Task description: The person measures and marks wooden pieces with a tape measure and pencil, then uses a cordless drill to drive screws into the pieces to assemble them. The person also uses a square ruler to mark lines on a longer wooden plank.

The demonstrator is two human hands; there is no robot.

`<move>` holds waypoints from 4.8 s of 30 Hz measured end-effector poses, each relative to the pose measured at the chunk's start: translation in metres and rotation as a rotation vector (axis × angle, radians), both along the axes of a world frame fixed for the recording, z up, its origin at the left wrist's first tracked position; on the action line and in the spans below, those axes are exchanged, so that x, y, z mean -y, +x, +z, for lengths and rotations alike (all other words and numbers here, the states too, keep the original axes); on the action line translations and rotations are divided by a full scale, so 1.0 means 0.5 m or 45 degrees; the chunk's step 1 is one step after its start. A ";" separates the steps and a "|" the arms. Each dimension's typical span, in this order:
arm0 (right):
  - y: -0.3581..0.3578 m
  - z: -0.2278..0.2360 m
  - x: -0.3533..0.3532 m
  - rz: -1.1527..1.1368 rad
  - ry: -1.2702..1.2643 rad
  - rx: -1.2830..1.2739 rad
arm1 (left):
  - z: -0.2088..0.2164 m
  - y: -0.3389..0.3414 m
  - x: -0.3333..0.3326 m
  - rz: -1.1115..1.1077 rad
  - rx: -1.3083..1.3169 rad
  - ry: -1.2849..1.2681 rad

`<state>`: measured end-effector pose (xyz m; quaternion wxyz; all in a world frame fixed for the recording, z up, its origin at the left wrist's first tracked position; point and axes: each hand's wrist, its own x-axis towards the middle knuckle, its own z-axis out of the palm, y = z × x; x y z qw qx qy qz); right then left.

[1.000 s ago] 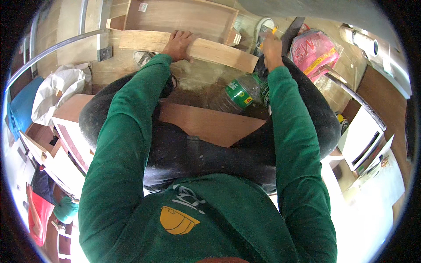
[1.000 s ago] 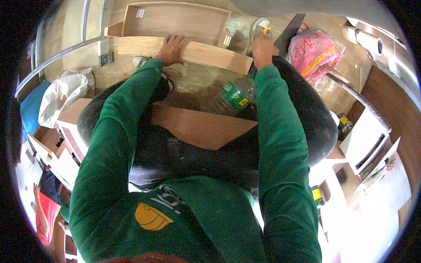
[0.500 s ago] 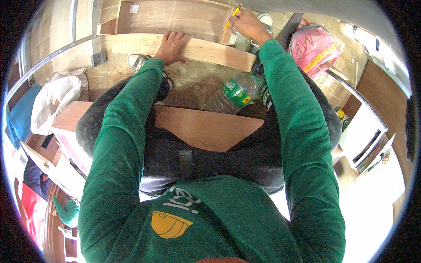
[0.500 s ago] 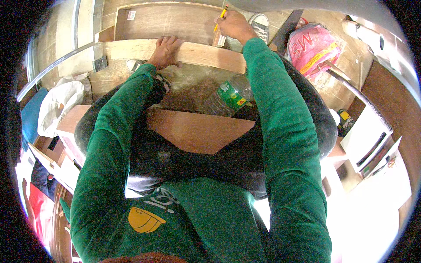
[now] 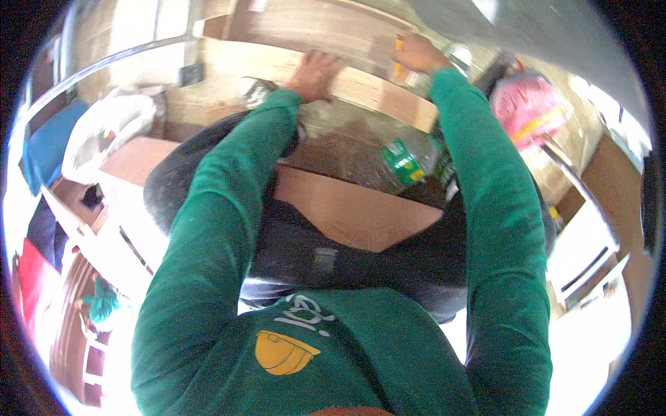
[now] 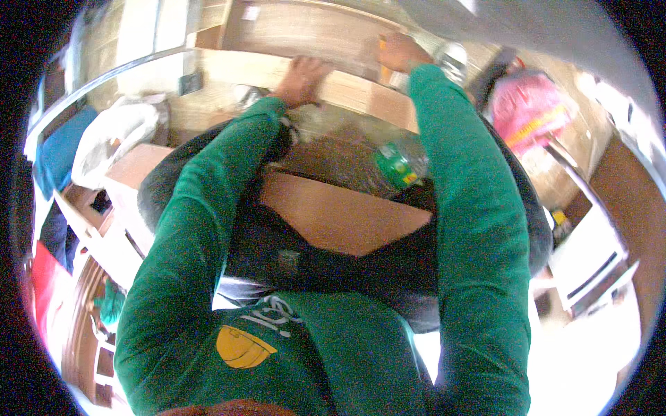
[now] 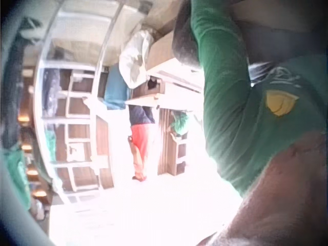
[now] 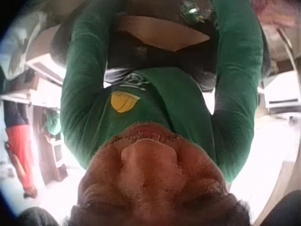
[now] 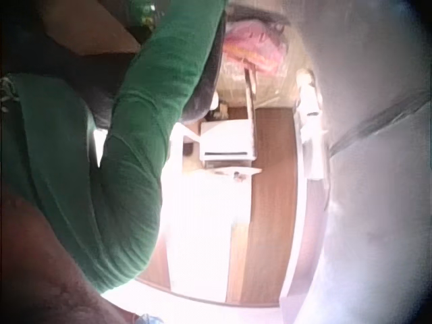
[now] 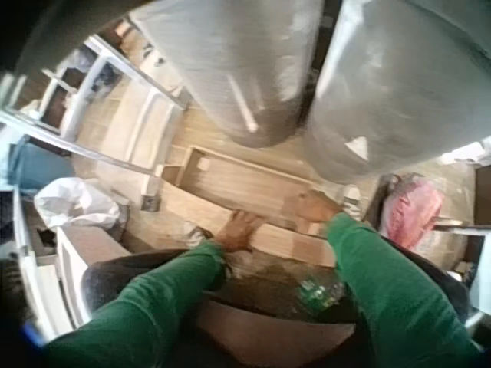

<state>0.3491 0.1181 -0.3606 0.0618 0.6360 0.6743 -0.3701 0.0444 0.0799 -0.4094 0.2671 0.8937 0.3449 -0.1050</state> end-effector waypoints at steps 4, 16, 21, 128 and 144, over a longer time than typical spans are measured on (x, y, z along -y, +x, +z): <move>-0.016 -0.007 -0.008 0.126 -0.207 0.087 | -0.003 -0.035 -0.008 -0.043 0.042 0.060; -0.018 -0.003 -0.005 0.078 -0.291 0.107 | 0.030 -0.028 -0.010 0.007 0.070 0.004; -0.014 -0.009 -0.006 0.088 -0.255 0.051 | 0.015 -0.029 -0.006 0.031 0.107 -0.022; 0.153 0.603 0.172 -0.498 0.282 -0.385 | 0.237 -0.007 -0.067 -0.381 -0.144 -0.020; 0.050 0.774 0.519 -1.369 1.371 -1.068 | 0.958 -0.044 0.102 -0.132 0.298 0.733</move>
